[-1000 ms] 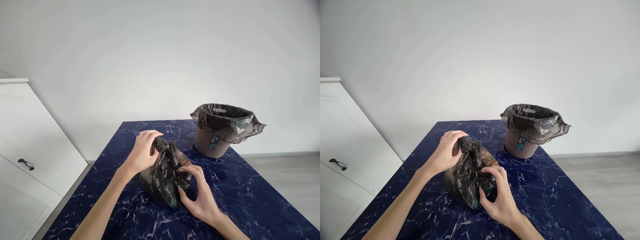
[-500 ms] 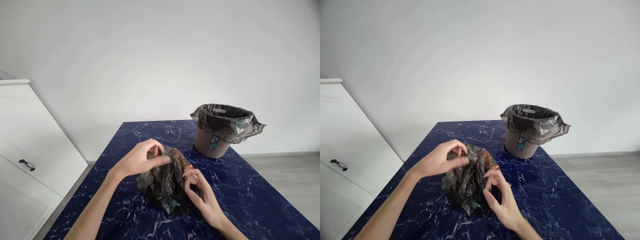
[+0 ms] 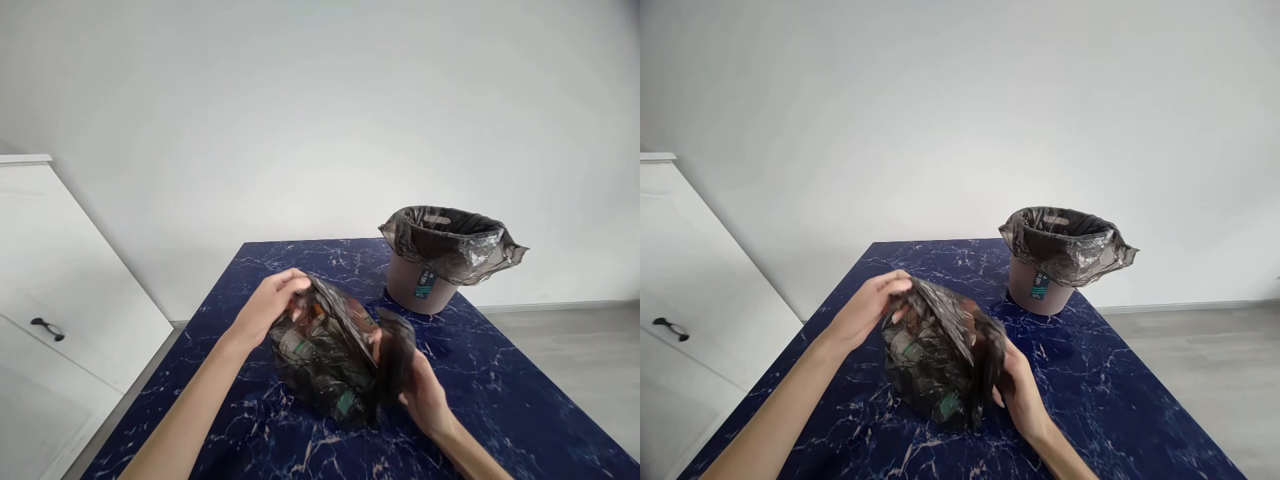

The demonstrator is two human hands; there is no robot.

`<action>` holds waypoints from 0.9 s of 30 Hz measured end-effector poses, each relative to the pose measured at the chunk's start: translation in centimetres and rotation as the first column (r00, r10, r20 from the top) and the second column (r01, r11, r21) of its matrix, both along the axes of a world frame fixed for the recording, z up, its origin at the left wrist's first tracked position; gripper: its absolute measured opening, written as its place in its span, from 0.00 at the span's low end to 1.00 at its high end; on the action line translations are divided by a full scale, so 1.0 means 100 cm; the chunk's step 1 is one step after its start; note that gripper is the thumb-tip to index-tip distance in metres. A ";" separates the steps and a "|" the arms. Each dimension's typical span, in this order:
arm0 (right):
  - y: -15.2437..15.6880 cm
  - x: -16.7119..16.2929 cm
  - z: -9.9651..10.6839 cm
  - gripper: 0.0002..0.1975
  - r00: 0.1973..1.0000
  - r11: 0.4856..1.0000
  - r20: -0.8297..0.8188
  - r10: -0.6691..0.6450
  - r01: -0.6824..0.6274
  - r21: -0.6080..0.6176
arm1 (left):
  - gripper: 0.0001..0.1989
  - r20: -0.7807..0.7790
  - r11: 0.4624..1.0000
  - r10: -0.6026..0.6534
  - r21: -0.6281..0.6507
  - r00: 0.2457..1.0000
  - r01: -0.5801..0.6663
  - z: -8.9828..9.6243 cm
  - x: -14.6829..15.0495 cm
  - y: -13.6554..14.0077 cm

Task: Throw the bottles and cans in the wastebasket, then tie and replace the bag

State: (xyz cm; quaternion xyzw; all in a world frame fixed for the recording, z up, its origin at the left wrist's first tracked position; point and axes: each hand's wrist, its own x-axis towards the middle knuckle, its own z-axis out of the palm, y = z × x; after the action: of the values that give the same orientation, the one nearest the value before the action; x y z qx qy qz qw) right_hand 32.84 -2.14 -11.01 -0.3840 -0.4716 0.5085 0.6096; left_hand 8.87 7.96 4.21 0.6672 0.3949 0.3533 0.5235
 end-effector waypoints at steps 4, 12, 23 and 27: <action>-0.005 -0.001 0.006 0.19 0.933 0.972 0.348 0.092 -0.161 0.174 | 0.15 0.392 0.974 0.194 -0.182 0.899 -0.131 -0.003 -0.002 0.010; -0.012 -0.014 0.010 0.07 0.773 0.861 0.601 -0.206 -0.149 0.487 | 0.14 0.248 1.000 0.021 -0.002 0.968 -0.021 0.016 0.002 -0.016; 0.002 -0.012 -0.005 0.13 0.782 0.959 0.574 -0.242 0.104 0.263 | 0.15 -0.297 0.774 0.037 0.612 0.954 0.160 0.002 0.019 -0.033; 0.003 -0.014 -0.007 0.12 0.778 0.966 0.585 -0.228 0.106 0.236 | 0.15 -0.552 0.710 0.109 0.625 0.827 0.324 -0.005 0.017 -0.029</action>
State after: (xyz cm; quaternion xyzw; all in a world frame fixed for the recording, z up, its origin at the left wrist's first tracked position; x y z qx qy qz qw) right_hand 31.44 -1.85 -11.69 -0.5073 -0.6524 0.2547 0.5022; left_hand 10.57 5.03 3.73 0.9090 0.3240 0.2346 0.1169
